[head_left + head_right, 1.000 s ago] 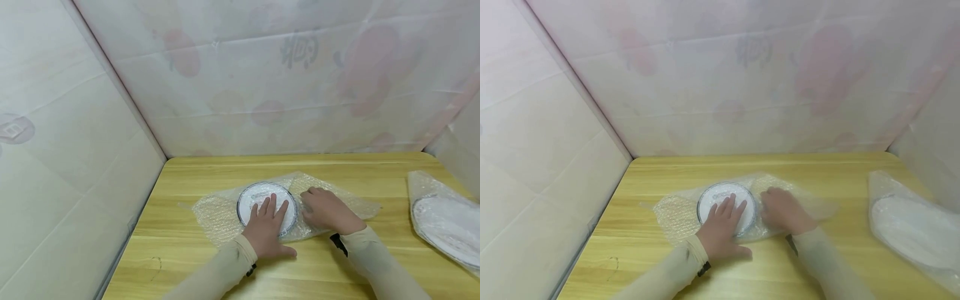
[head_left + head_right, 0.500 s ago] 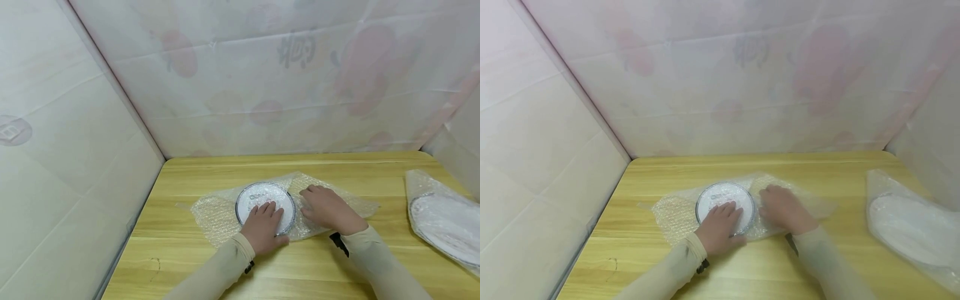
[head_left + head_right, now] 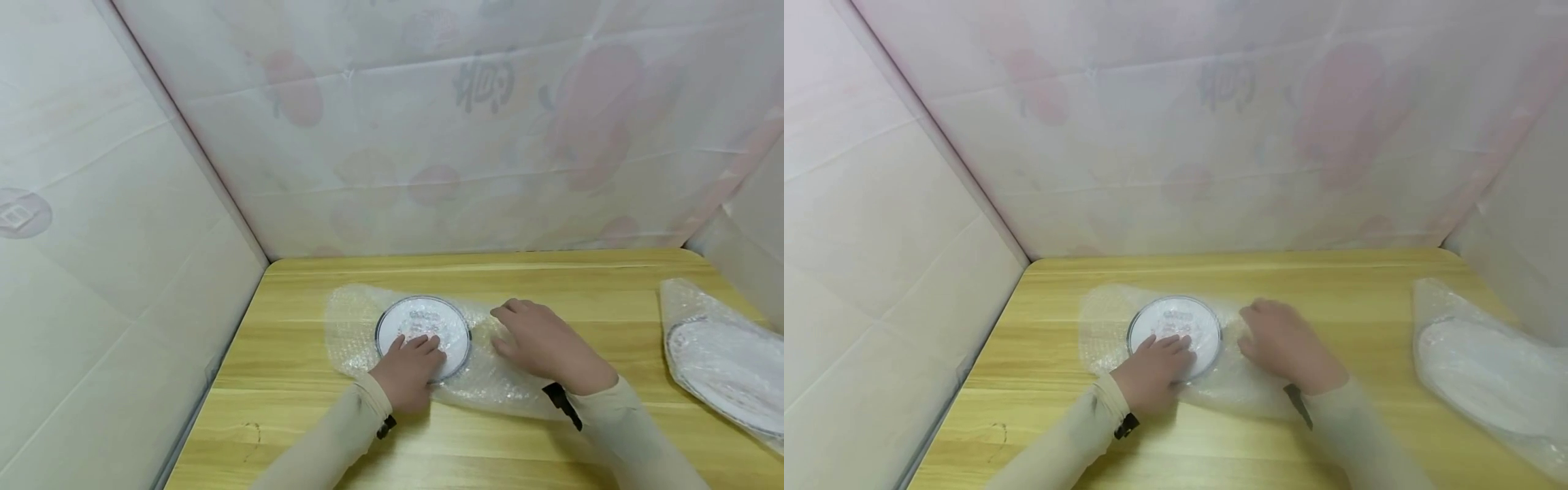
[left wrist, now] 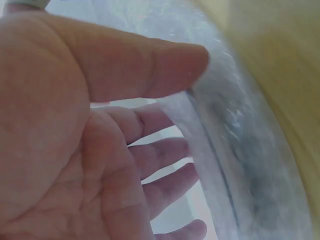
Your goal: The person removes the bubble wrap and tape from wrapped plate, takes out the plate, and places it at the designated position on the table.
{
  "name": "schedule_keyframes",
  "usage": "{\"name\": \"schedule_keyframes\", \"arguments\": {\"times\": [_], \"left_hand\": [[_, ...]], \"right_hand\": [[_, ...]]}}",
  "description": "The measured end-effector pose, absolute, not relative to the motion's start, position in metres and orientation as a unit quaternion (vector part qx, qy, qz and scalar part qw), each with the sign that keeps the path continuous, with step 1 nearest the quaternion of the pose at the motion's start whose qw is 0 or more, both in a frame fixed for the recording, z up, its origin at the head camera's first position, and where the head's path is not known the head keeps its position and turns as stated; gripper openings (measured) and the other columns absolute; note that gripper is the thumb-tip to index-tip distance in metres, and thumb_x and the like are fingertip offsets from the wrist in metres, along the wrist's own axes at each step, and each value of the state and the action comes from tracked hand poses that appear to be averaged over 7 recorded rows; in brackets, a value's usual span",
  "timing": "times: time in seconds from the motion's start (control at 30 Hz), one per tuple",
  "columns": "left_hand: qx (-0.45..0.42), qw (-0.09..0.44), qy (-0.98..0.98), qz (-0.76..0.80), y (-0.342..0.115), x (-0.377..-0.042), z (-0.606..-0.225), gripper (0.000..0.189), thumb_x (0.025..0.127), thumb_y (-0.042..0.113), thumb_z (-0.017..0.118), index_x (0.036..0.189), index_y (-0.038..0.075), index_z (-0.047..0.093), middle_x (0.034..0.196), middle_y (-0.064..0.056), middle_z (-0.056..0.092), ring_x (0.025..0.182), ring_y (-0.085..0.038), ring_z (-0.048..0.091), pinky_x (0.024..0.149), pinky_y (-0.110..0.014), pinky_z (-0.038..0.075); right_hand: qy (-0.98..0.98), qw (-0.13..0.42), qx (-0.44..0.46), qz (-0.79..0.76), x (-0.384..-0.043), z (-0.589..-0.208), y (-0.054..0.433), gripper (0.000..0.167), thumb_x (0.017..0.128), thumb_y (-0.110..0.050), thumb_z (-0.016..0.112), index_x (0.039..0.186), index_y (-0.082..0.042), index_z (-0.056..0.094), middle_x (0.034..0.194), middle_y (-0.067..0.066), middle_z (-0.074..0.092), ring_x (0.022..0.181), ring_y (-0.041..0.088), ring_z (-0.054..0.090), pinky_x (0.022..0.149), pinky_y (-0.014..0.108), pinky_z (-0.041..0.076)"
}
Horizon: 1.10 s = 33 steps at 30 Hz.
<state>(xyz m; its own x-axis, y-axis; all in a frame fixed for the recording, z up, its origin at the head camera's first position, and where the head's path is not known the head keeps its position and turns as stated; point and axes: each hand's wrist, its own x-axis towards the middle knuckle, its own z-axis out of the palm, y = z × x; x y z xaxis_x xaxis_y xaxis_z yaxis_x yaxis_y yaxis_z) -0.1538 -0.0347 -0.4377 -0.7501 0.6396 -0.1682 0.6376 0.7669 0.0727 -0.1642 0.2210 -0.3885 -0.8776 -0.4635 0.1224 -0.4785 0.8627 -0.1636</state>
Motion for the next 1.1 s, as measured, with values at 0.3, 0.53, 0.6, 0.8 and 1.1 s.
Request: {"name": "schedule_keyframes", "arguments": {"times": [0.3,0.53,0.6,0.8,1.1], "left_hand": [[0.352,0.092,0.931,0.009,-0.055,-0.16,-0.441,0.05,0.088,0.009,0.061,0.137,0.021,0.06,0.163,0.001,0.041,0.152,-0.024,0.035,0.122,-0.055,0.03],[0.362,0.092,0.927,0.019,-0.065,-0.164,-0.438,0.05,0.089,-0.001,0.057,0.133,0.021,0.064,0.161,0.001,0.044,0.152,-0.025,0.036,0.123,-0.052,0.03],[0.37,0.087,0.925,0.025,-0.069,-0.166,-0.439,0.056,0.087,-0.006,0.057,0.137,0.019,0.062,0.16,0.001,0.047,0.151,-0.024,0.036,0.123,-0.051,0.031],[0.397,0.078,0.913,0.057,-0.079,-0.171,-0.441,0.079,0.081,-0.014,0.06,0.155,0.01,0.047,0.137,0.006,0.067,0.148,-0.024,0.042,0.122,-0.041,0.033],[0.413,0.078,0.899,0.12,-0.085,-0.175,-0.44,0.062,0.074,-0.022,0.055,0.121,0.015,0.072,0.148,0.0,0.059,0.147,-0.026,0.044,0.122,-0.04,0.032]], "right_hand": [[-0.959,0.037,0.262,0.102,-0.152,-0.378,0.216,0.043,0.095,-0.025,0.072,0.128,0.001,0.067,0.122,0.017,0.067,0.111,0.038,0.064,0.095,0.055,0.053],[-0.957,0.031,0.265,0.116,-0.143,-0.367,0.217,0.043,0.095,-0.026,0.073,0.129,0.0,0.067,0.122,0.015,0.067,0.111,0.036,0.065,0.094,0.055,0.054],[-0.957,0.026,0.265,0.114,-0.142,-0.366,0.217,0.043,0.096,-0.027,0.072,0.13,-0.001,0.066,0.123,0.015,0.067,0.111,0.036,0.065,0.094,0.055,0.054],[-0.956,-0.002,0.269,0.118,-0.147,-0.372,0.217,0.046,0.096,-0.028,0.072,0.132,-0.001,0.065,0.125,0.015,0.066,0.113,0.036,0.065,0.095,0.054,0.054],[-0.95,-0.029,0.289,0.115,-0.15,-0.388,0.207,0.043,0.096,-0.027,0.072,0.13,-0.002,0.066,0.122,0.013,0.067,0.11,0.033,0.066,0.092,0.051,0.056]]}}
